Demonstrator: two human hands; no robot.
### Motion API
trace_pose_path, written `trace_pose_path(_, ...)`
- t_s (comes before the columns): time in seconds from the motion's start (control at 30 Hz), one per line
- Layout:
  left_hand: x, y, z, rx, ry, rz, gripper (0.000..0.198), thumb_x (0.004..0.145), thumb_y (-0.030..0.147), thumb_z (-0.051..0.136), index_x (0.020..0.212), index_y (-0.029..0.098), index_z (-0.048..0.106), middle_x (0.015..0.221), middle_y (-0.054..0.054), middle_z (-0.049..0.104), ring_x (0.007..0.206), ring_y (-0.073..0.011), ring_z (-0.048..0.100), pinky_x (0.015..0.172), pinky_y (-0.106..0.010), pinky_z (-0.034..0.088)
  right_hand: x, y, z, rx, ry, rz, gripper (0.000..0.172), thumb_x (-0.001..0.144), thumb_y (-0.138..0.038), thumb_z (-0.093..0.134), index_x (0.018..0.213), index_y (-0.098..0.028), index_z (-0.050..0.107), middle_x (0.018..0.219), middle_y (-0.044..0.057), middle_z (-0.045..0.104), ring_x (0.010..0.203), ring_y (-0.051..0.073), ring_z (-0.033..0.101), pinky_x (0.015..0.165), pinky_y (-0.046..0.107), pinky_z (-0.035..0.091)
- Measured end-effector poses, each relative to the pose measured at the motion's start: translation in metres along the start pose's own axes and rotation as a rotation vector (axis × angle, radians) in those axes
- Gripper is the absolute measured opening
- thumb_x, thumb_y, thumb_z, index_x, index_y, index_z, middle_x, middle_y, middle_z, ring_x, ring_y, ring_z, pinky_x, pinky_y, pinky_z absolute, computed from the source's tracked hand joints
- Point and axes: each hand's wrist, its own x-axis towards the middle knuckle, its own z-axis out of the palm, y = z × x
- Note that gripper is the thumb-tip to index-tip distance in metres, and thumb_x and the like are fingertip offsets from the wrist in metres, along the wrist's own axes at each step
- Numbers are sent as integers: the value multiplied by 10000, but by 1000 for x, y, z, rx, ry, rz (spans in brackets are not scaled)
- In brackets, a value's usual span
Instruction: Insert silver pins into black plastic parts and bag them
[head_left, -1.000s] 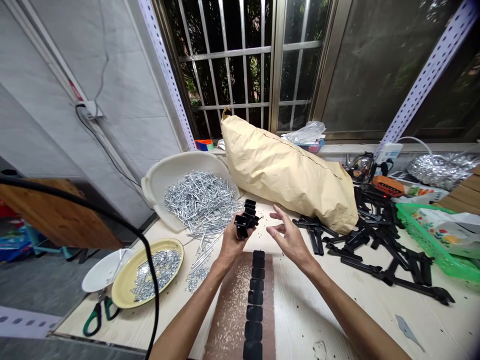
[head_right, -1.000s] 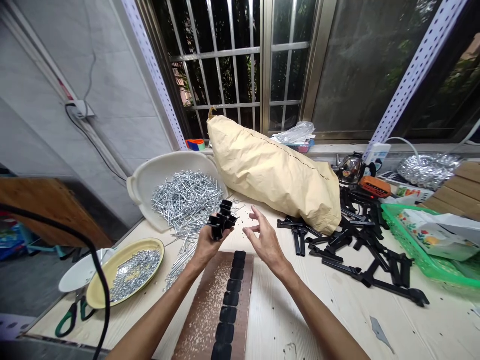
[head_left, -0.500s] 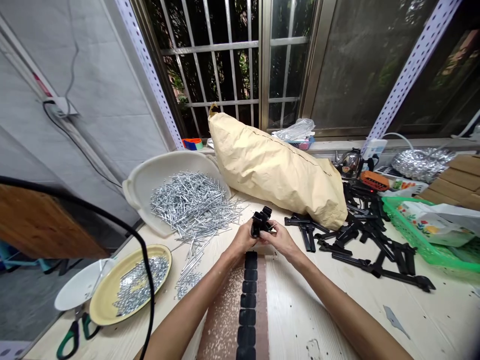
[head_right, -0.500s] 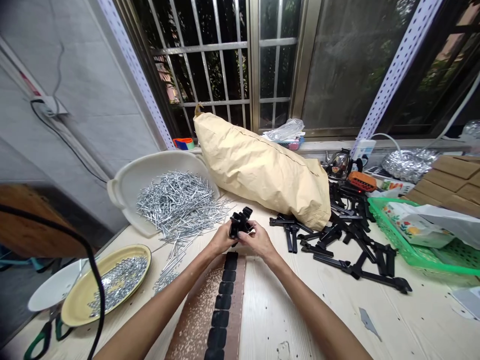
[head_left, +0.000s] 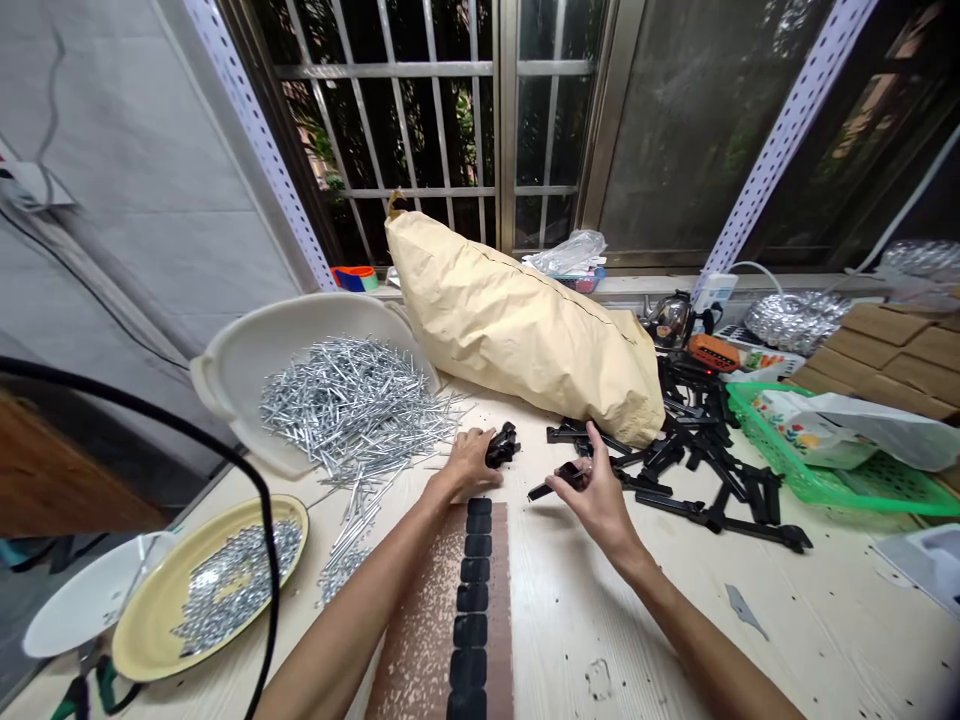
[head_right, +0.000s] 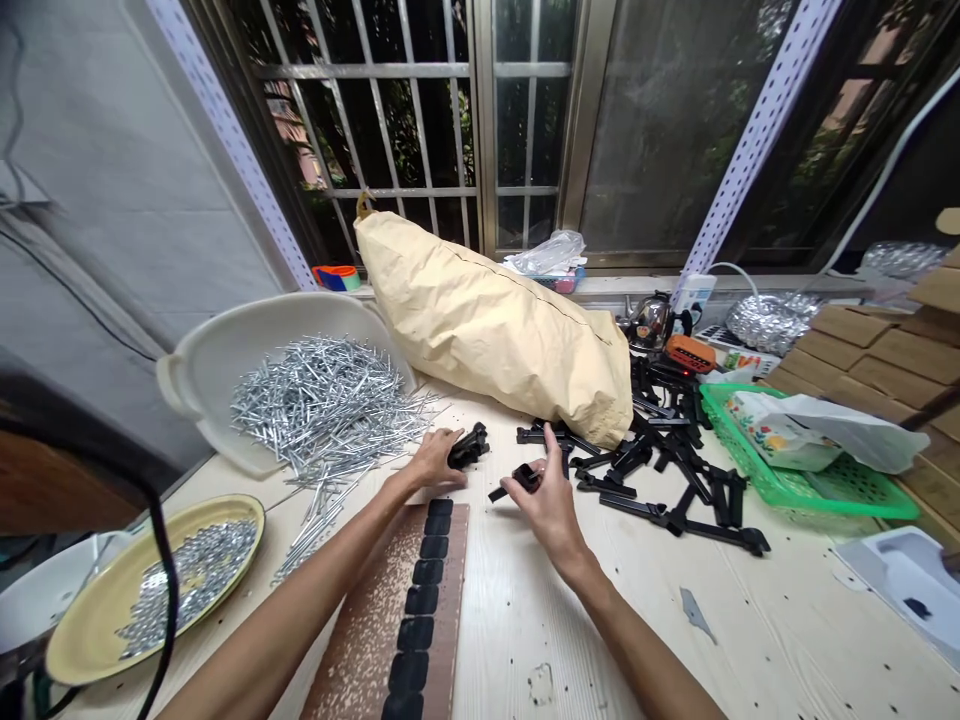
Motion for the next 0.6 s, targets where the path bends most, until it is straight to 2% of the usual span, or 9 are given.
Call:
trace_pose_path(0.07, -9, 9, -9, 7, -50, 51, 1029, 432, 356, 827, 1352, 154, 411, 1469, -198, 274, 1353, -426, 140, 1055, -489, 210, -3, -7, -1, -166, 10, -76, 803, 724, -382, 667, 1397, -198, 271, 810, -6, 579, 599, 139, 563, 631, 316, 498)
trace_pose_path(0.13, -25, 25, -16, -25, -106, 200, 1029, 503, 427, 797, 1397, 198, 340, 1521, -151, 161, 1384, -393, 11, 1083, -515, 129, -3, -14, 1, -213, 13, -116, 710, 737, -376, 656, 1349, -194, 347, 826, 3, 579, 602, 137, 560, 631, 308, 491)
trace_pose_path(0.2, -45, 45, -15, -127, -85, 327, 943, 596, 447, 746, 1405, 217, 319, 1506, -125, 232, 1393, -340, 78, 1096, -502, 116, -4, -23, 5, -175, 17, -132, 643, 735, -380, 661, 1293, -193, 400, 849, 16, 589, 659, 151, 583, 646, 302, 496)
trace_pose_path(0.27, -64, 66, -8, -270, 42, 364, 680, 732, 354, 647, 1352, 228, 399, 1430, -112, 395, 1350, -292, 268, 1092, -484, 155, -7, -36, 9, -96, 2, -156, 637, 729, -395, 672, 1273, -200, 405, 872, 25, 599, 728, 167, 598, 672, 302, 505)
trace_pose_path(0.3, -71, 74, -5, -364, 131, 351, 512, 795, 303, 567, 1291, 217, 470, 1347, -113, 496, 1268, -261, 406, 1064, -452, 241, -9, -44, 9, -54, -17, -178, 665, 722, -405, 680, 1286, -207, 388, 900, 32, 602, 756, 170, 601, 691, 306, 510)
trace_pose_path(0.37, -83, 83, 0, -545, 330, 225, 294, 834, 287, 503, 1091, 179, 597, 1083, -103, 651, 992, -220, 590, 886, -362, 425, -16, -59, 7, 2, -43, -234, 756, 702, -426, 701, 1333, -227, 334, 1008, 54, 593, 813, 173, 599, 744, 325, 514)
trace_pose_path(0.4, -87, 84, 0, -632, 447, 121, 234, 833, 315, 507, 967, 165, 627, 926, -81, 674, 840, -197, 612, 765, -313, 461, -19, -66, 3, 17, -39, -260, 795, 698, -433, 707, 1355, -238, 304, 1073, 67, 577, 843, 175, 596, 774, 339, 511)
trace_pose_path(0.5, -100, 79, -6, -846, 744, -181, 320, 779, 440, 574, 628, 158, 565, 562, 9, 546, 531, -119, 498, 519, -226, 384, -28, -77, -10, 43, 19, -286, 764, 749, -439, 661, 1379, -254, 271, 1149, 83, 549, 872, 175, 593, 818, 369, 500)
trace_pose_path(0.6, -114, 70, -14, -1020, 834, -297, 425, 722, 498, 615, 500, 172, 457, 443, 55, 405, 419, -73, 366, 431, -208, 294, -36, -75, -17, 45, 29, -251, 684, 793, -451, 605, 1367, -239, 300, 1074, 81, 583, 804, 171, 601, 774, 372, 513)
